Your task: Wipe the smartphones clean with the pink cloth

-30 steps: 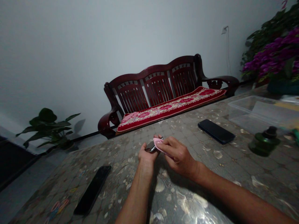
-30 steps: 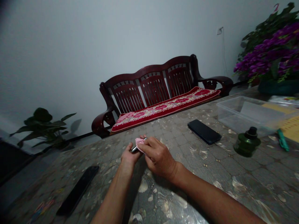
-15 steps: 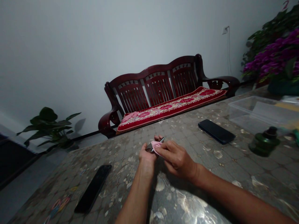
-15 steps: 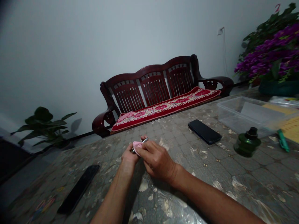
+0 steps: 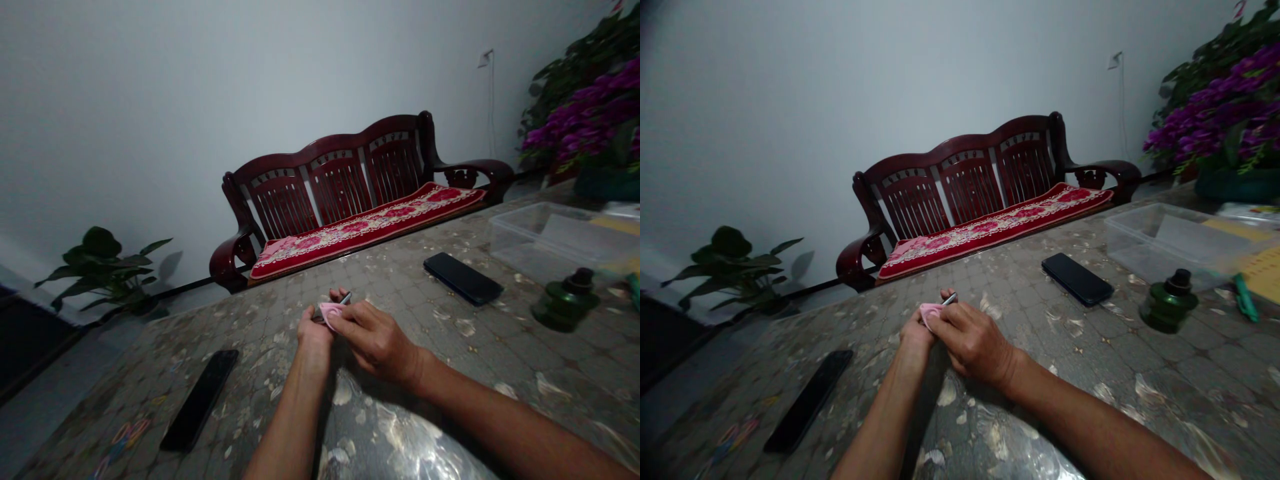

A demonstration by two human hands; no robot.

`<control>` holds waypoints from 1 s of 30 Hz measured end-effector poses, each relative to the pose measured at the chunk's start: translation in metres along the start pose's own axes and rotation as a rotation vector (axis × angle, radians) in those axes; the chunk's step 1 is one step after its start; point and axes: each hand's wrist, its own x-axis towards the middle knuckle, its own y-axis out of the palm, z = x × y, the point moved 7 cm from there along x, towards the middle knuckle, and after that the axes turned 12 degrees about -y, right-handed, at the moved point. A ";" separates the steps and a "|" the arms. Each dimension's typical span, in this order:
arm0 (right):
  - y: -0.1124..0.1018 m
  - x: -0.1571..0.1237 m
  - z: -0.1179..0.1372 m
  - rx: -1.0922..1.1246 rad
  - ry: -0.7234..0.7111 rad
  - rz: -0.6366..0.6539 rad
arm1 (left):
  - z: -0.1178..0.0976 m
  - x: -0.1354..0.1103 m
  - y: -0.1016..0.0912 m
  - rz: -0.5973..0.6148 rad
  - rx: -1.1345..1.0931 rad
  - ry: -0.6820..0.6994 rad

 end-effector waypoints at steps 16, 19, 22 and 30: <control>-0.003 -0.011 -0.010 -0.027 -0.001 -0.003 | 0.004 -0.005 -0.002 -0.066 -0.122 -0.085; -0.003 -0.013 -0.010 -0.031 -0.007 0.005 | -0.004 -0.002 -0.003 -0.058 -0.133 -0.004; 0.001 -0.011 -0.005 -0.041 -0.036 0.040 | -0.012 0.002 -0.005 -0.053 -0.109 0.092; 0.004 -0.015 -0.005 -0.033 -0.106 0.110 | -0.021 0.001 -0.005 -0.034 -0.081 0.213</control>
